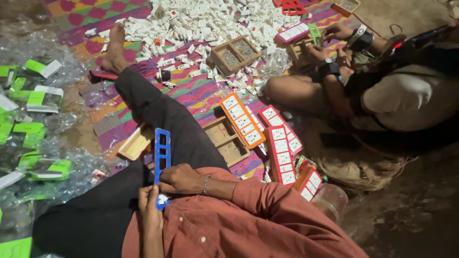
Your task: The person sits on a mat and assembles white electrical socket modules into a blue plastic frame. They pick up each socket, align it into a slot, and press it into place, repeating the process for multiple modules. The person occasionally rotates the frame to access different slots.
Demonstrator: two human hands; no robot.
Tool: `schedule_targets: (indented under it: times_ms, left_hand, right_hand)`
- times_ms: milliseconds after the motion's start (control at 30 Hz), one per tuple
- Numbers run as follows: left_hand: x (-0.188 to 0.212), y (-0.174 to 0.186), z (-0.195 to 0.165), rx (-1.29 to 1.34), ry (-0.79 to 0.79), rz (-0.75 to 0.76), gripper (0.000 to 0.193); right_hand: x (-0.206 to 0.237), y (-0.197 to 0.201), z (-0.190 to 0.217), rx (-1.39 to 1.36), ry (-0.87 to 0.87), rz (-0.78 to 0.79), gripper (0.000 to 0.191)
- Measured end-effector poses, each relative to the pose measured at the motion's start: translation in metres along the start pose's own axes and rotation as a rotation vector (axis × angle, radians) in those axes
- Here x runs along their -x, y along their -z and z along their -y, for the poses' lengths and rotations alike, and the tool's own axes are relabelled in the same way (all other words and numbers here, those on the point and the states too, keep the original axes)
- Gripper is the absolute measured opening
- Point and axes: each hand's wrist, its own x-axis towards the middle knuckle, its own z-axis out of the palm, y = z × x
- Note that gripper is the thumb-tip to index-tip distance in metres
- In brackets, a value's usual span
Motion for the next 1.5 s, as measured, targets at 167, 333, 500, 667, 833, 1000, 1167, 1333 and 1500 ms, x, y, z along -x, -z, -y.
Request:
schedule_targets:
  times_ms: [167, 333, 500, 667, 833, 1000, 1167, 1333, 1500]
  left_hand:
    - [0.001, 0.003, -0.006, -0.002, -0.058, -0.001, 0.012]
    - [0.000, -0.003, 0.001, 0.024, -0.002, -0.001, 0.012]
    - [0.002, 0.004, -0.004, -0.059, -0.059, 0.003, 0.014]
    - [0.007, -0.004, -0.003, -0.039, -0.022, 0.020, 0.014]
    - [0.005, 0.000, -0.010, -0.012, -0.011, -0.001, 0.015]
    - [0.001, 0.002, -0.002, 0.010, -0.011, 0.008, 0.015]
    - [0.001, 0.004, 0.000, -0.009, -0.024, 0.010, 0.014]
    - [0.003, 0.004, 0.000, -0.003, -0.007, 0.016, 0.012]
    - [0.004, 0.003, -0.003, -0.038, -0.032, 0.012, 0.010]
  right_hand:
    - [-0.005, 0.002, 0.003, -0.042, -0.011, 0.031, 0.029]
    - [-0.003, 0.004, 0.001, -0.039, 0.029, 0.020, 0.029]
    - [-0.005, -0.004, 0.001, 0.000, 0.017, 0.003, 0.031]
    - [-0.001, 0.003, 0.000, -0.025, -0.038, 0.010, 0.031]
    - [-0.005, 0.004, 0.002, -0.008, -0.010, 0.034, 0.030]
    - [-0.004, -0.001, 0.000, -0.011, 0.007, -0.031, 0.027]
    - [-0.004, -0.003, -0.002, 0.019, 0.009, -0.032, 0.028]
    - [-0.005, 0.002, -0.002, -0.065, -0.064, -0.002, 0.028]
    - [-0.005, 0.004, -0.001, -0.071, -0.042, 0.009, 0.034]
